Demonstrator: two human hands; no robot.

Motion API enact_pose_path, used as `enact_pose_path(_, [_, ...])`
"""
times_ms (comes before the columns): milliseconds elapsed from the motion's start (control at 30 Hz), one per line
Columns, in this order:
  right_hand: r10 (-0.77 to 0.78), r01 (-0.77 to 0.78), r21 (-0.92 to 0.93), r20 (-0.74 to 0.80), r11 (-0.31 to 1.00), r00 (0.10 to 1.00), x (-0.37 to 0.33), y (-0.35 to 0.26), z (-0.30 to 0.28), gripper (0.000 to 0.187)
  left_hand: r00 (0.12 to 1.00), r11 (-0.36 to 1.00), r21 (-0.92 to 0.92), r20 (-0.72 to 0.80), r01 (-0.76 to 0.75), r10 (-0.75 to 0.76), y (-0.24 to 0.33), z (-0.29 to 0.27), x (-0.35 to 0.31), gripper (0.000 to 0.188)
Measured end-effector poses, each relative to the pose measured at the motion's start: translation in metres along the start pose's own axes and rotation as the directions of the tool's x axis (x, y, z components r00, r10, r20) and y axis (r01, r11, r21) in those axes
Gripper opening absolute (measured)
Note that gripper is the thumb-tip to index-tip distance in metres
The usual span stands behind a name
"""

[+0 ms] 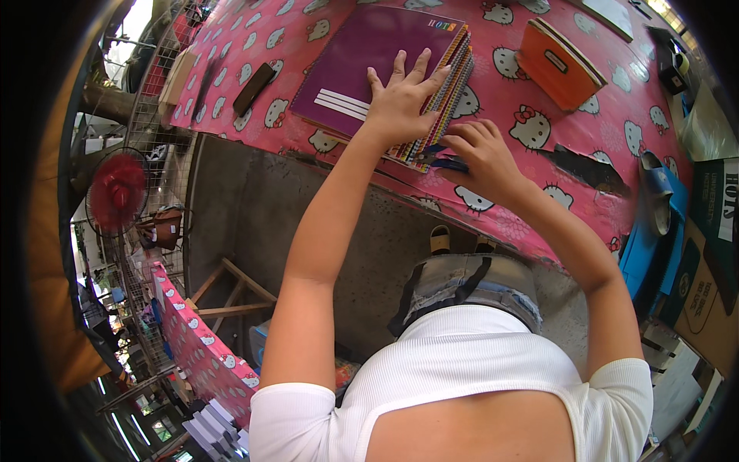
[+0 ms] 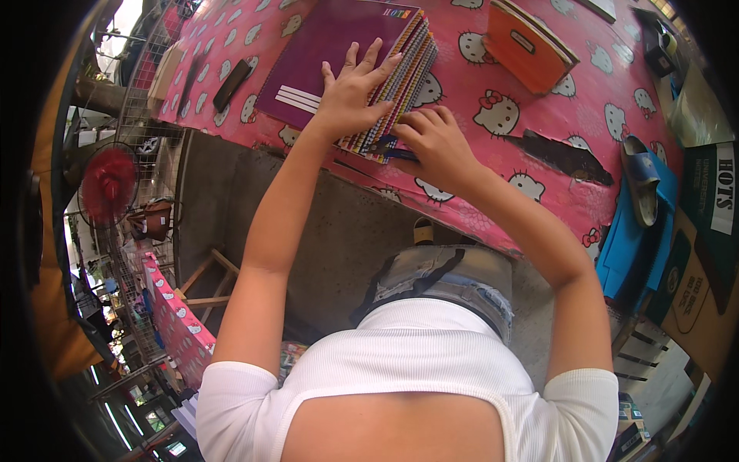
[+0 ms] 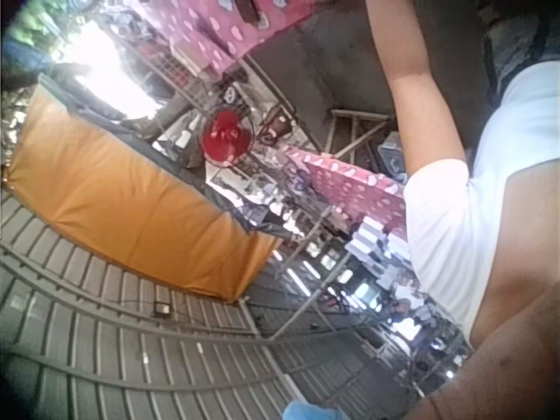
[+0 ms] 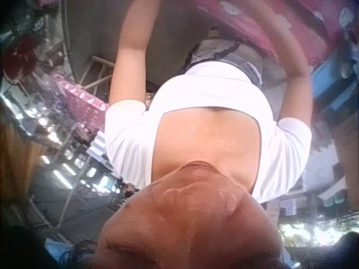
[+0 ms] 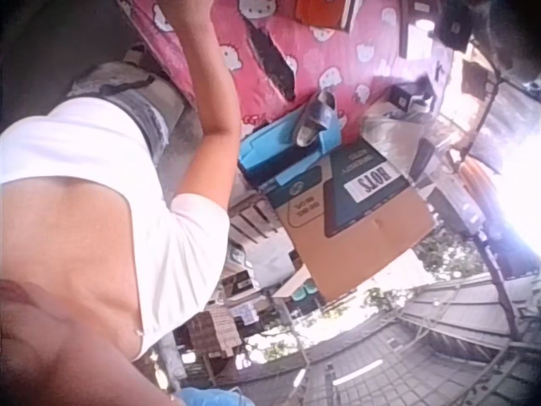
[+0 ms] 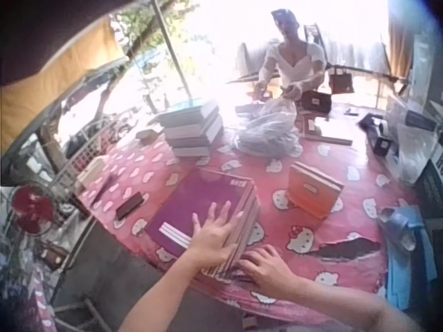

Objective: The person inserts spiral coils into pre-punched notebooks, cuts and crimps the wire ends using pliers, and places the finished notebooks into stacks or a cardboard box.

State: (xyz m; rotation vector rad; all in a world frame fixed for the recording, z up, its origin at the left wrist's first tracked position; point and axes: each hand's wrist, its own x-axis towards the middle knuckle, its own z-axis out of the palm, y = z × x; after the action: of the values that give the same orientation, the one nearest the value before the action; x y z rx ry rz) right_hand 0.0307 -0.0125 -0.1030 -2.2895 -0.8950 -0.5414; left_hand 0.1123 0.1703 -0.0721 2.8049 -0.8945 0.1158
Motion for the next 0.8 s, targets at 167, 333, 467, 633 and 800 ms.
enact_pose_path(167, [0.223, -0.328, 0.497, 0.260, 0.803, 0.940, 0.009, 0.015, 0.001, 0.031, 1.000, 1.000, 0.008, 0.023, -0.005, 0.005, 0.004, -0.004, 0.002, 0.081])
enact_pose_path(333, [0.341, -0.899, 0.333, 0.842, 0.284, 0.419, 0.026, 0.022, -0.008, 0.039, 0.995, 0.996, 0.089, 0.094, 0.033, -0.042, 0.014, -0.009, 0.004, 0.087])
enact_pose_path(467, [0.301, -0.490, 0.402, 0.447, 0.774, 0.842, -0.002, 0.011, -0.002, 0.040, 0.995, 0.996, 0.074, 0.090, 0.043, -0.050, 0.011, -0.009, 0.002, 0.087])
enact_pose_path(633, [-0.124, 0.120, -0.056, -0.071, 0.991, 0.990, -0.002, 0.008, 0.003, 0.038, 0.995, 0.997, 0.066, 0.090, 0.039, -0.045, 0.012, -0.009, 0.003, 0.086])
enact_pose_path(800, [0.291, -0.478, 0.361, 0.462, 0.801, 0.838, 0.009, 0.017, 0.001, 0.040, 0.994, 0.996, 0.079, 0.105, 0.035, -0.043, 0.014, -0.011, 0.003, 0.087])
